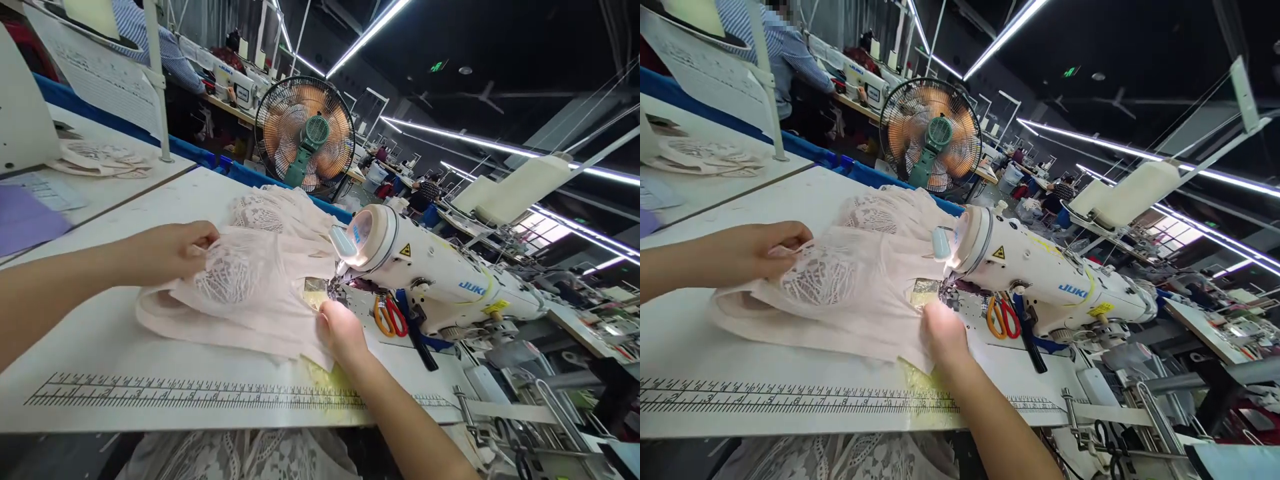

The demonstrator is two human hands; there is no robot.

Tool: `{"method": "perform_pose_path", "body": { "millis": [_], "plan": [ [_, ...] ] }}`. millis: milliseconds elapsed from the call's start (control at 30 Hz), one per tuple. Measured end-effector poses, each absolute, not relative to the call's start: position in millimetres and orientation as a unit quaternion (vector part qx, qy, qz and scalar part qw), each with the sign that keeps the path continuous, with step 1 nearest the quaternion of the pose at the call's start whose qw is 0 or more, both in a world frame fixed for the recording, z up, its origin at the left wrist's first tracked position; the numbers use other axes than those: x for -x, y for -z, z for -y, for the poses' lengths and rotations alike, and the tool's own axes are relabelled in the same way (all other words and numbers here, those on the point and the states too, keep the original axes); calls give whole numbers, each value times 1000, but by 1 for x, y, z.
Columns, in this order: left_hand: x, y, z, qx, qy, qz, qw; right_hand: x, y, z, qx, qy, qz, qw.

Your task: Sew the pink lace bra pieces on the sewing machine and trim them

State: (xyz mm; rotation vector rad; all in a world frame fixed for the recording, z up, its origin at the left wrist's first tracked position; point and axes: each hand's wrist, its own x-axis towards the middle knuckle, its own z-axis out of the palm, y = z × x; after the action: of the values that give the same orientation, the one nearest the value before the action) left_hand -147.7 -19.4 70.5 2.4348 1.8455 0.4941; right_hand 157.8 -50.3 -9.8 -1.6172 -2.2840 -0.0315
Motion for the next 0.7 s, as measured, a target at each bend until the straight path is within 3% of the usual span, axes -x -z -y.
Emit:
{"method": "perform_pose_path", "body": {
  "millis": [100,200,300,433,700],
  "plan": [
    [146,-83,15,-764,-133,-626,-81,-153,13,41,564,64,811,144],
    [111,-75,32,-838,-195,-484,-158,-154,15,39,561,97,811,135],
    [63,-47,44,-931,-154,-327,-41,-155,19,38,579,126,794,139],
    [22,-9,32,-942,-149,-288,88,-156,22,42,569,143,801,120],
    [10,5,15,-964,-107,-242,-4,-181,19,86,514,125,839,127]
  ]
}}
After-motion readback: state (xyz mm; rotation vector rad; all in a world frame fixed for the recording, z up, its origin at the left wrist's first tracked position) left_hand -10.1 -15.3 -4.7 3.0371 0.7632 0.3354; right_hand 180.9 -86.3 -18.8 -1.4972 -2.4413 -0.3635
